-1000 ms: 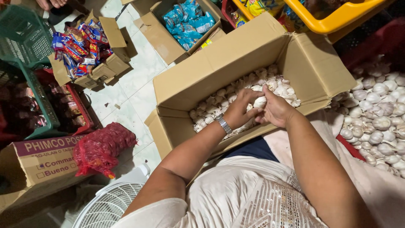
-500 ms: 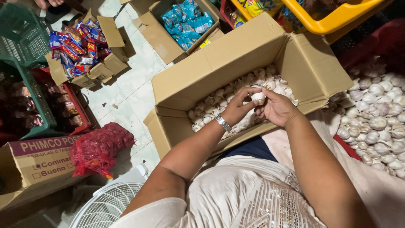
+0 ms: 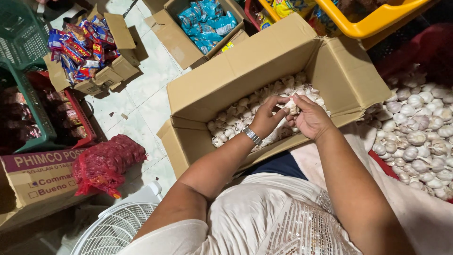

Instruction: Sorting and cleaning garlic bulbs from a large pile into a cardboard box.

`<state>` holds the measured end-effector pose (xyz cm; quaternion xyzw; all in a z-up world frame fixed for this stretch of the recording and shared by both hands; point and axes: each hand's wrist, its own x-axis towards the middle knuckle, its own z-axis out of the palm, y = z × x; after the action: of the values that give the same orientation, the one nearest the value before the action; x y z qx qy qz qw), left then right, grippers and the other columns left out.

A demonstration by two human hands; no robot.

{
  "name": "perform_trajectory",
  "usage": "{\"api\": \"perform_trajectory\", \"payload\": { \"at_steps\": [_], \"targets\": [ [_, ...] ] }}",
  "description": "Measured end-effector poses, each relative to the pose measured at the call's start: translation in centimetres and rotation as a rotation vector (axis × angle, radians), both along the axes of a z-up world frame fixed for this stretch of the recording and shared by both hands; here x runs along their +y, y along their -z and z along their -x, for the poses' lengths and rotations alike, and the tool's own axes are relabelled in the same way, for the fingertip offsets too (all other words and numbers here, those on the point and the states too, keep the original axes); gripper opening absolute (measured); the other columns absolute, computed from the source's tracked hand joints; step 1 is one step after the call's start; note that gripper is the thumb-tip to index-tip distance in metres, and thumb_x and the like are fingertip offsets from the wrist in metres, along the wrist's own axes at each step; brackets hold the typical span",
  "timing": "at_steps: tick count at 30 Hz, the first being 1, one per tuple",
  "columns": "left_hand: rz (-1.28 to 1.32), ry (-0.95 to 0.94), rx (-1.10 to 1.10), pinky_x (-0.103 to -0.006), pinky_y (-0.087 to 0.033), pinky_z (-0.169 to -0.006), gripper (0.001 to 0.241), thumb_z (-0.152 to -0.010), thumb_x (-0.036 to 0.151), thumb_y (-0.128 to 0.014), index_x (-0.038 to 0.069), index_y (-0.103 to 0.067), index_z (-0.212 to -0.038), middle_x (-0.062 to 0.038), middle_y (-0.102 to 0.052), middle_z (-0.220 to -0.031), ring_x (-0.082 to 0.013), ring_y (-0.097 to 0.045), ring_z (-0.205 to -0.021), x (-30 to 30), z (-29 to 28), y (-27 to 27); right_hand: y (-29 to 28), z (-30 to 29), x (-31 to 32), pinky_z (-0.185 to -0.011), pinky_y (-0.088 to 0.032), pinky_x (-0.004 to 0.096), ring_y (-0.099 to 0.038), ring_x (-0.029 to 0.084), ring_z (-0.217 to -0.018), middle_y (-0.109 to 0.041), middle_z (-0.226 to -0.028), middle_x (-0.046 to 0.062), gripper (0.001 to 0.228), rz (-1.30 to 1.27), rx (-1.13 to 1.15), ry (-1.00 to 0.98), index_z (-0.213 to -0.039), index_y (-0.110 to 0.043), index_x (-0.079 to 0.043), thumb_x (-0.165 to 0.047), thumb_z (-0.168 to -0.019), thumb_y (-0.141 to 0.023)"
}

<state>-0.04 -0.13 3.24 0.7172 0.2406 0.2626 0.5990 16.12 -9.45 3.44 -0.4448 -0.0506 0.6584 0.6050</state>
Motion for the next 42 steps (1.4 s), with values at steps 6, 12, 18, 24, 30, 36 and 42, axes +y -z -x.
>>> {"api": "perform_trajectory", "payload": {
  "at_steps": [6, 12, 18, 24, 30, 36, 42],
  "targets": [
    [-0.191, -0.107, 0.151, -0.0359, -0.056, -0.077, 0.015, -0.095, 0.013, -0.071, 0.004, -0.065, -0.104, -0.014, -0.069, -0.099, -0.0266, -0.07, -0.09, -0.1, 0.6, -0.3, 0.6, -0.3, 0.2, -0.063, -0.055, 0.037, -0.063, 0.019, -0.073, -0.067, -0.091, 0.008, 0.024, 0.016, -0.014, -0.018, -0.115, -0.055, -0.014, -0.034, -0.102, -0.06],
    [-0.167, -0.119, 0.168, -0.0391, -0.055, -0.074, 0.014, -0.095, 0.016, -0.068, 0.004, -0.064, -0.102, -0.016, -0.069, -0.094, -0.0311, -0.07, -0.085, -0.3, 0.8, -1.0, 0.2, -0.1, 0.0, -0.062, -0.055, 0.035, -0.063, 0.019, -0.071, -0.067, -0.092, 0.007, 0.023, 0.028, -0.039, -0.038, -0.113, -0.056, -0.013, -0.033, -0.103, -0.06],
    [-0.191, -0.115, 0.248, -0.0414, -0.054, -0.073, 0.015, -0.097, 0.018, -0.063, 0.005, -0.06, -0.103, -0.019, -0.069, -0.093, -0.0352, -0.069, -0.084, 0.1, 1.0, -0.6, -1.4, 0.4, 0.1, -0.057, -0.049, 0.03, -0.062, 0.018, -0.068, -0.066, -0.089, 0.006, 0.019, 0.065, -0.025, -0.065, -0.11, -0.062, -0.013, -0.03, -0.102, -0.062],
    [-0.146, -0.157, 0.183, -0.0401, -0.055, -0.071, 0.011, -0.097, 0.015, -0.061, 0.004, -0.058, -0.101, -0.016, -0.067, -0.088, -0.0305, -0.069, -0.078, 0.9, 1.2, 1.2, -2.1, 0.4, 0.0, -0.057, -0.046, 0.03, -0.062, 0.02, -0.069, -0.066, -0.09, 0.007, 0.021, 0.066, -0.026, -0.113, -0.115, -0.066, -0.01, -0.024, -0.1, -0.06],
    [-0.097, -0.232, 0.191, -0.0371, -0.056, -0.072, 0.007, -0.098, 0.011, -0.061, 0.005, -0.06, -0.101, -0.012, -0.065, -0.09, -0.0255, -0.068, -0.077, 2.7, 2.4, 1.7, -1.8, 0.4, 0.4, -0.065, -0.055, 0.035, -0.067, 0.027, -0.076, -0.069, -0.095, 0.013, 0.033, 0.079, 0.022, -0.075, -0.121, -0.066, -0.004, -0.02, -0.096, -0.053],
    [-0.111, -0.069, 0.207, -0.037, -0.056, -0.073, 0.021, -0.094, 0.016, -0.067, 0.007, -0.064, -0.113, -0.012, -0.065, -0.104, -0.0257, -0.068, -0.084, 1.9, 2.5, -1.0, 0.1, 0.3, 0.6, -0.073, -0.057, 0.036, -0.069, 0.027, -0.084, -0.069, -0.107, 0.015, 0.027, 0.097, -0.085, -0.046, -0.124, -0.063, -0.006, -0.011, -0.097, -0.059],
    [-0.105, -0.028, 0.23, -0.0368, -0.056, -0.071, 0.021, -0.094, 0.019, -0.071, 0.005, -0.066, -0.109, -0.013, -0.07, -0.098, -0.0253, -0.07, -0.079, 1.3, 2.2, -0.1, 0.4, 0.4, 0.2, -0.069, -0.057, 0.031, -0.068, 0.022, -0.08, -0.068, -0.105, 0.012, 0.023, 0.116, -0.114, -0.033, -0.12, -0.062, -0.008, -0.011, -0.097, -0.064]
  ]
}}
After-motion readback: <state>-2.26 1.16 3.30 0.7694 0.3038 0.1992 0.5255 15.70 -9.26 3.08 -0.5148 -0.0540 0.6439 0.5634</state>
